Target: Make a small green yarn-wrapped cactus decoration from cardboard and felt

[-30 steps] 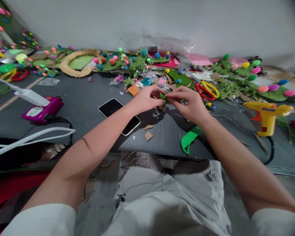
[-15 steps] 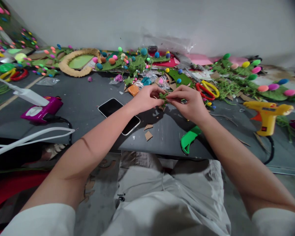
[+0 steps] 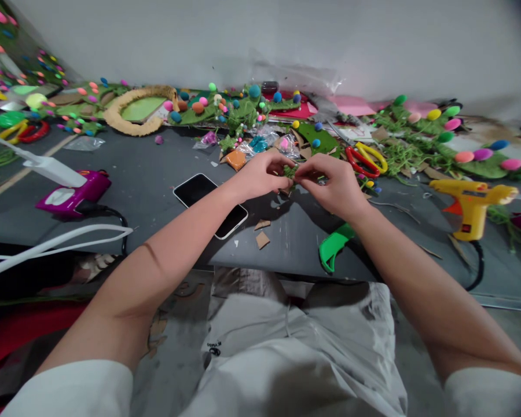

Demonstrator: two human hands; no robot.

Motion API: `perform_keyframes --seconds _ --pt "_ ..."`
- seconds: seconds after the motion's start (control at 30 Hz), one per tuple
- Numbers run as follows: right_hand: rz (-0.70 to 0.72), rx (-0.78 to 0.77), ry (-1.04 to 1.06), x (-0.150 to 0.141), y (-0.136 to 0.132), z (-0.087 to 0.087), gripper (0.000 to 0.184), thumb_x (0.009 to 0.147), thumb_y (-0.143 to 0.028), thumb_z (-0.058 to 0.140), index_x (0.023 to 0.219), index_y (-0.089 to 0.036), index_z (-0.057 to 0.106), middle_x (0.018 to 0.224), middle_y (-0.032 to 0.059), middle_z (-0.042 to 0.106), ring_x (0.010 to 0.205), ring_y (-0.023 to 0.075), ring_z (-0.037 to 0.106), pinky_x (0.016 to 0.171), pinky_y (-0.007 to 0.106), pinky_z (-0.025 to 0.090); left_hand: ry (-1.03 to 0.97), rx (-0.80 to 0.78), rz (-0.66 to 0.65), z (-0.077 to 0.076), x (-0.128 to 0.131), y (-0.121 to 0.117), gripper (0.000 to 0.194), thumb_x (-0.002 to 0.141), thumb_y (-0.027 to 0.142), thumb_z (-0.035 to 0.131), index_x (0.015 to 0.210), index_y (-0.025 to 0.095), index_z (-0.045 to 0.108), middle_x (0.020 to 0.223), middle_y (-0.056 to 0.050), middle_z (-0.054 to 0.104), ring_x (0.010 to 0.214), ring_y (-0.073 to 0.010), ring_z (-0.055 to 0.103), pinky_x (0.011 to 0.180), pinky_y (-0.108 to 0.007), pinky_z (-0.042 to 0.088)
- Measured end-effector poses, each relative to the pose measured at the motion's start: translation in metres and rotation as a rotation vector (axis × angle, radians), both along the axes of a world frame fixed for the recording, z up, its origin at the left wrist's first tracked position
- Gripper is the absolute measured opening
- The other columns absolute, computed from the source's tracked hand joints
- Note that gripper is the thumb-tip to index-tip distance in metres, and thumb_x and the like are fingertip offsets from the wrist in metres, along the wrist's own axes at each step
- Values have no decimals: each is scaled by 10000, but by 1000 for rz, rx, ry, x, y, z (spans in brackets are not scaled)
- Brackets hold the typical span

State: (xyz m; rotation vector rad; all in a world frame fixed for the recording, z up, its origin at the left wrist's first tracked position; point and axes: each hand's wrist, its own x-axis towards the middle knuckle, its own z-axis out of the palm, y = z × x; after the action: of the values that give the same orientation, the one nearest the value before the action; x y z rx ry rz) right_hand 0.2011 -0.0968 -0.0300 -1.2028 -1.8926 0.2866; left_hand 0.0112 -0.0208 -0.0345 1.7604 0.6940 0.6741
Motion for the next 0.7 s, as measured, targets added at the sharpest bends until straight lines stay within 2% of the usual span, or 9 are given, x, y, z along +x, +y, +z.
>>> perform_keyframes --seconds 0.2,0.4,0.7 --pt "64 45 -49 3 1 0 151 900 -237 631 927 -252 779 965 69 712 857 223 650 715 367 511 9 -7 11 -1 1 1 324 775 95 723 1094 124 672 766 -42 671 717 -164 675 676 -314 553" --pt "23 23 -48 4 1 0 175 917 -264 620 1020 -245 760 965 69 724 832 217 642 721 371 514 19 -19 29 3 2 -1 263 803 123 722 1062 134 677 718 -20 655 686 -137 659 655 -280 545" --pt "46 32 -46 6 0 1 123 900 -253 650 918 -252 771 939 62 694 829 215 632 723 375 512 42 22 57 -3 1 5 337 770 132 751 1097 141 673 743 -25 643 685 -145 639 646 -285 520"
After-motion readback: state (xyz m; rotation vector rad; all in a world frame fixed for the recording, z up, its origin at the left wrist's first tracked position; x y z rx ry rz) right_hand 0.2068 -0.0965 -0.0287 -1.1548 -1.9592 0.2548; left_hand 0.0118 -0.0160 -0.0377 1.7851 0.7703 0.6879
